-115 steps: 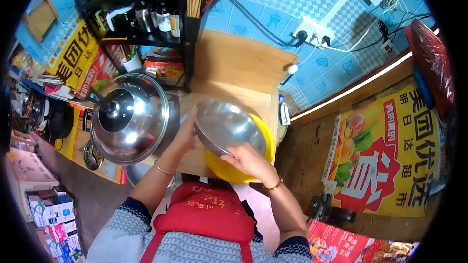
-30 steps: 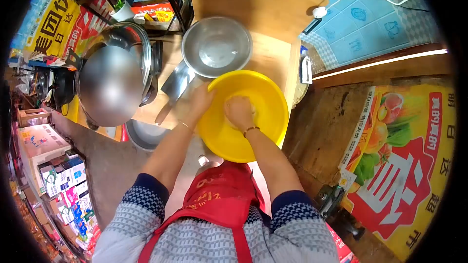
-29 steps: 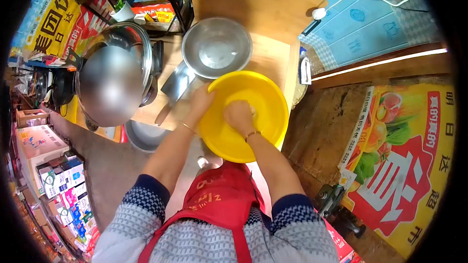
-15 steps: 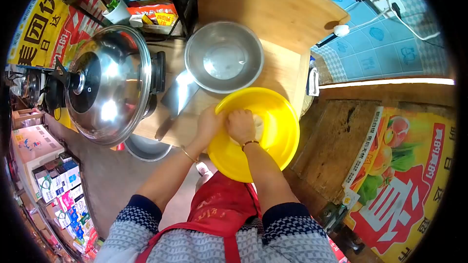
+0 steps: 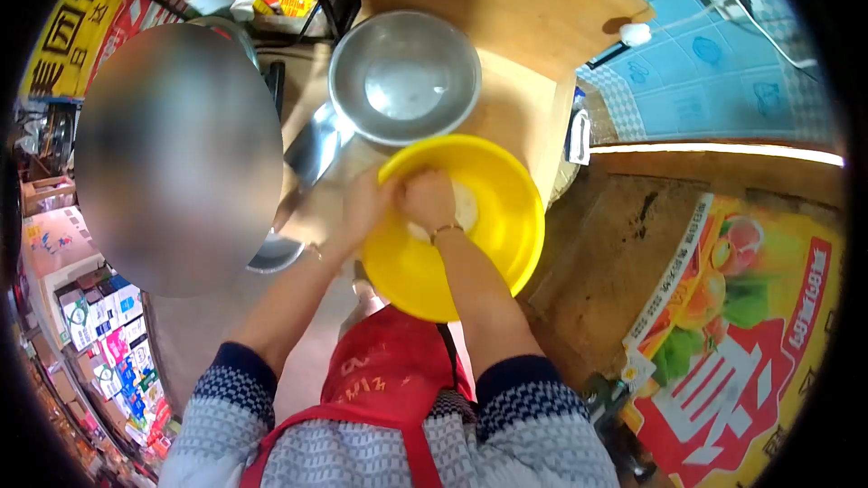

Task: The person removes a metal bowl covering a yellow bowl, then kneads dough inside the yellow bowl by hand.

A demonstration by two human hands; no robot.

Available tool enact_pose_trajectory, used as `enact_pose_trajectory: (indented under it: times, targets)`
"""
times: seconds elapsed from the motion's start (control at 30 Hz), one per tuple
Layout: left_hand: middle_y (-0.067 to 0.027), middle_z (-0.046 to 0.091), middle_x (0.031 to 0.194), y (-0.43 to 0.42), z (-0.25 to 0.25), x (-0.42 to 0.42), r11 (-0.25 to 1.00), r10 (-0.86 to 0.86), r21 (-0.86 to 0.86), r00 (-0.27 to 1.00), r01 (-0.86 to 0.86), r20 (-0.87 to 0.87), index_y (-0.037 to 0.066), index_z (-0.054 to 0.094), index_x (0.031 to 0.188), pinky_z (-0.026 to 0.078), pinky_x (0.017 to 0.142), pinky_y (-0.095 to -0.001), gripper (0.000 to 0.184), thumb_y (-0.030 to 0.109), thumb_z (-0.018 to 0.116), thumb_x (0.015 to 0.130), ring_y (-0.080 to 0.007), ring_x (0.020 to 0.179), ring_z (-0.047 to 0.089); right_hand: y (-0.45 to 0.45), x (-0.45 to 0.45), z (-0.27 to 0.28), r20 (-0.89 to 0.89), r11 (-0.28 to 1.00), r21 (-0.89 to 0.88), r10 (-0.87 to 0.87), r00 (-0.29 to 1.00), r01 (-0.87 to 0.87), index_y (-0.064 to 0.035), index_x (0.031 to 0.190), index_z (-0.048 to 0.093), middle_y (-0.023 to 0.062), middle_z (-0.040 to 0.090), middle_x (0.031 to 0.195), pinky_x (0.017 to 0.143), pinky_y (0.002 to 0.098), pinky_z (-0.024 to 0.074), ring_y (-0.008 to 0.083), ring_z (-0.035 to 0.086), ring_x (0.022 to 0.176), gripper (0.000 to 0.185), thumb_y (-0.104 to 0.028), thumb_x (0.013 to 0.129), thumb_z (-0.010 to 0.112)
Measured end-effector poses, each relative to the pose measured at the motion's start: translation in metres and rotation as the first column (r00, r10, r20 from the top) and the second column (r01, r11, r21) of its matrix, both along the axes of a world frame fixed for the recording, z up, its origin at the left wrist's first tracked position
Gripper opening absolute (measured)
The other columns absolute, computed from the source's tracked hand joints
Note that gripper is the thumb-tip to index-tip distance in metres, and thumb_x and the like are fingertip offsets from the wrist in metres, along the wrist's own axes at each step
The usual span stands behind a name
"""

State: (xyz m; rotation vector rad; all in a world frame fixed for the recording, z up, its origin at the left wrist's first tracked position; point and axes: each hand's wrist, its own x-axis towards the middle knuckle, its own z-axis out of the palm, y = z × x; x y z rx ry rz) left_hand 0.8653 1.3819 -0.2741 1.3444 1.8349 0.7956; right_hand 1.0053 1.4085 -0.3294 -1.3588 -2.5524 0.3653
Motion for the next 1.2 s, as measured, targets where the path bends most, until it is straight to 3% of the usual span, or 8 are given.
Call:
enact_pose_trajectory:
  times: [0.13, 0.2, 0.3, 0.43, 0.7, 0.9, 1.1, 1.2]
  targets:
    - [-0.0212, 0.066, 0.091, -0.005, -0.001, -0.001, 1.000, -0.002, -0.009, 0.996, 0.001, -0.092, 0.006, 0.063, 0.102, 0.050, 0.076, -0.0478, 0.023, 0.022, 0.061, 0.085, -0.0407, 0.087, 0.063, -0.011, 0.001, 0.030, -0.004, 0.999, -0.023, 0.045, 0.999, -0.045, -0.0118, 0.068, 0.069, 0.0108, 0.068, 0.073, 0.075, 0.0436, 0.0461, 0.0290, 0.063, 0.074, 0.026, -0.026, 0.082, 0.054]
    - [-0.0212, 0.067, 0.093, -0.003, -0.001, -0.004, 1.000, -0.024, -0.003, 0.997, 0.024, -0.079, 0.006, 0.063, 0.104, 0.050, 0.078, -0.0475, 0.026, 0.023, 0.061, 0.085, -0.0403, 0.089, 0.063, -0.012, -0.001, 0.083, 0.221, 0.935, -0.345, -0.004, 0.975, 0.082, -0.0073, 0.071, 0.068, 0.0122, 0.068, 0.078, 0.079, 0.0423, 0.0431, 0.0290, 0.062, 0.078, 0.023, -0.027, 0.079, 0.060]
    - [-0.0216, 0.067, 0.094, -0.005, -0.002, 0.001, 0.999, 0.006, -0.038, 0.998, -0.008, -0.065, 0.006, 0.062, 0.104, 0.050, 0.078, -0.0475, 0.026, 0.023, 0.061, 0.085, -0.0403, 0.090, 0.063, -0.055, 0.016, 0.068, 0.207, 0.998, 0.026, 0.057, 0.977, -0.063, -0.0073, 0.068, 0.067, 0.0114, 0.066, 0.076, 0.079, 0.0421, 0.0434, 0.0272, 0.061, 0.079, 0.023, -0.027, 0.079, 0.060]
    - [-0.0216, 0.067, 0.094, -0.011, -0.002, 0.000, 0.999, 0.013, -0.033, 0.996, -0.016, -0.088, 0.006, 0.063, 0.105, 0.050, 0.078, -0.0472, 0.026, 0.022, 0.061, 0.085, -0.0403, 0.090, 0.063, -0.082, 0.025, 0.049, 0.359, 0.994, -0.110, 0.028, 0.933, 0.013, -0.0073, 0.071, 0.066, 0.0097, 0.063, 0.075, 0.078, 0.0424, 0.0434, 0.0260, 0.059, 0.081, 0.021, -0.026, 0.079, 0.059]
    - [-0.0217, 0.066, 0.095, -0.002, 0.007, -0.002, 0.998, 0.038, -0.048, 0.998, -0.035, 0.056, 0.006, 0.064, 0.107, 0.049, 0.079, -0.0460, 0.028, 0.021, 0.061, 0.084, -0.0406, 0.091, 0.063, -0.069, 0.012, 0.024, -0.022, 0.961, 0.118, -0.247, 0.969, 0.248, -0.0107, 0.066, 0.066, 0.0088, 0.063, 0.070, 0.076, 0.0436, 0.0420, 0.0287, 0.059, 0.071, 0.023, -0.029, 0.077, 0.057]
    - [-0.0233, 0.066, 0.091, -0.001, -0.005, 0.001, 0.999, 0.025, -0.046, 0.998, -0.022, 0.064, 0.002, 0.065, 0.106, 0.050, 0.075, -0.0451, 0.027, 0.019, 0.062, 0.084, -0.0405, 0.087, 0.064, -0.038, -0.001, 0.035, 0.226, 0.961, -0.152, -0.196, 0.954, 0.233, -0.0122, 0.068, 0.064, 0.0065, 0.061, 0.070, 0.072, 0.0429, 0.0422, 0.0272, 0.059, 0.073, 0.018, -0.027, 0.077, 0.059]
    - [-0.0223, 0.067, 0.091, -0.002, 0.002, -0.001, 0.997, 0.027, -0.075, 0.995, -0.020, 0.095, 0.003, 0.065, 0.104, 0.050, 0.074, -0.0425, 0.025, 0.018, 0.061, 0.084, -0.0388, 0.085, 0.064, -0.028, -0.005, 0.018, 0.096, 0.980, -0.007, -0.200, 0.975, 0.201, -0.0130, 0.070, 0.066, 0.0067, 0.061, 0.072, 0.074, 0.0433, 0.0422, 0.0277, 0.059, 0.074, 0.020, -0.029, 0.079, 0.058]
    - [-0.0215, 0.067, 0.090, -0.002, 0.001, -0.001, 0.997, 0.021, -0.081, 0.986, -0.008, 0.164, 0.002, 0.065, 0.104, 0.051, 0.074, -0.0404, 0.025, 0.017, 0.061, 0.084, -0.0375, 0.084, 0.065, -0.019, -0.004, 0.010, 0.145, 0.974, -0.138, -0.159, 0.976, 0.179, -0.0129, 0.068, 0.066, 0.0073, 0.062, 0.070, 0.072, 0.0431, 0.0428, 0.0271, 0.059, 0.072, 0.021, -0.030, 0.078, 0.058]
